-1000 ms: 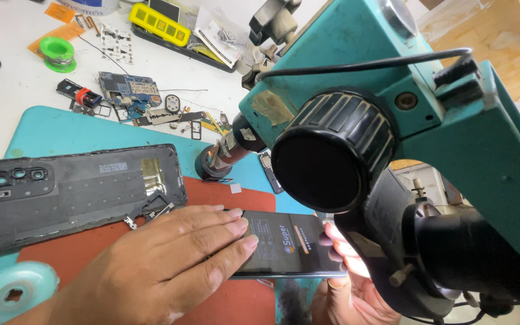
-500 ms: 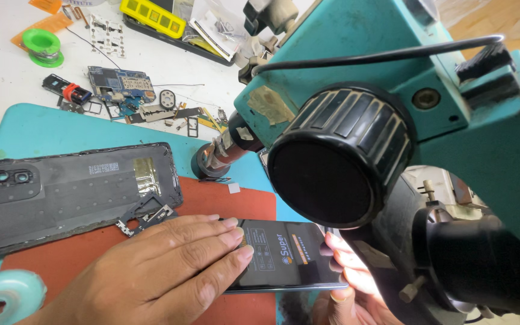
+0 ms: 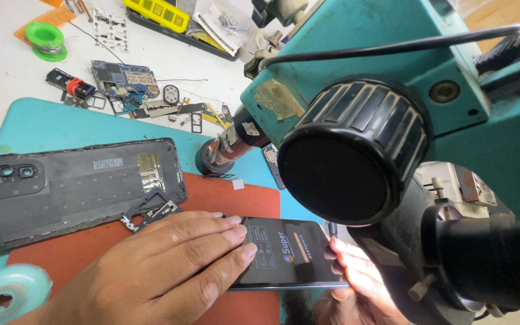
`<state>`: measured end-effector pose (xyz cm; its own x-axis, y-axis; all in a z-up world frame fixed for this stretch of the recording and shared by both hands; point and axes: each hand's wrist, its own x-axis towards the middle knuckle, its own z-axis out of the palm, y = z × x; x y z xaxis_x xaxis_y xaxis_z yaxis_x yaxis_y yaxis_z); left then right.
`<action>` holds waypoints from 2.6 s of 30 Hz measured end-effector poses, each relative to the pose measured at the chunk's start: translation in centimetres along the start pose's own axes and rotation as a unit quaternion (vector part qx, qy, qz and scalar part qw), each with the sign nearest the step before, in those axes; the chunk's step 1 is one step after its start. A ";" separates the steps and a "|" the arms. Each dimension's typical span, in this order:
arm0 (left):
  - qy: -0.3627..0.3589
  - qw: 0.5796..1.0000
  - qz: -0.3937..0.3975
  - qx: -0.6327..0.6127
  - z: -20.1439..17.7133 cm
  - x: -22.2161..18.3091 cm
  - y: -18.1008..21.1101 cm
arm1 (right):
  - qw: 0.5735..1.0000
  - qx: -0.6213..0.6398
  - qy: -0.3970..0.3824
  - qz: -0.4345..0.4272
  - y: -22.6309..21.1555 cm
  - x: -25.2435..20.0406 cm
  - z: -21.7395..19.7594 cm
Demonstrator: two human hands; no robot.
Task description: The person installs a new battery into a disassembled smartphone, then closes the device and tests the touchscreen by swiping and tapping. The phone powers on and displays a lock screen, confirming the repair.
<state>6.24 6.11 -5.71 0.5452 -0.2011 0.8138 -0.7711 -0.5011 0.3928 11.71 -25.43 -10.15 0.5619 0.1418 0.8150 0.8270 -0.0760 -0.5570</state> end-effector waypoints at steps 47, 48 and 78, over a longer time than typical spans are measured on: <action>-0.054 0.980 -0.115 -0.152 -0.5 -0.6 2.1 | 0.987 -0.043 -0.083 0.128 -6.5 1.8 1.2; -0.070 0.971 -0.141 -0.178 -0.7 -0.6 2.5 | 0.987 -0.022 -0.088 0.132 -7.0 1.7 1.1; 0.213 0.564 -0.324 -0.729 -2.8 -11.7 22.1 | 0.661 0.362 -0.036 0.657 -21.2 -15.4 -0.9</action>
<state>-18.10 -0.23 -5.32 0.9787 0.0023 0.2052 -0.0753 0.9343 0.3485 -14.45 -26.92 -10.71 0.7629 0.4717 -0.4422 -0.6125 0.3084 -0.7278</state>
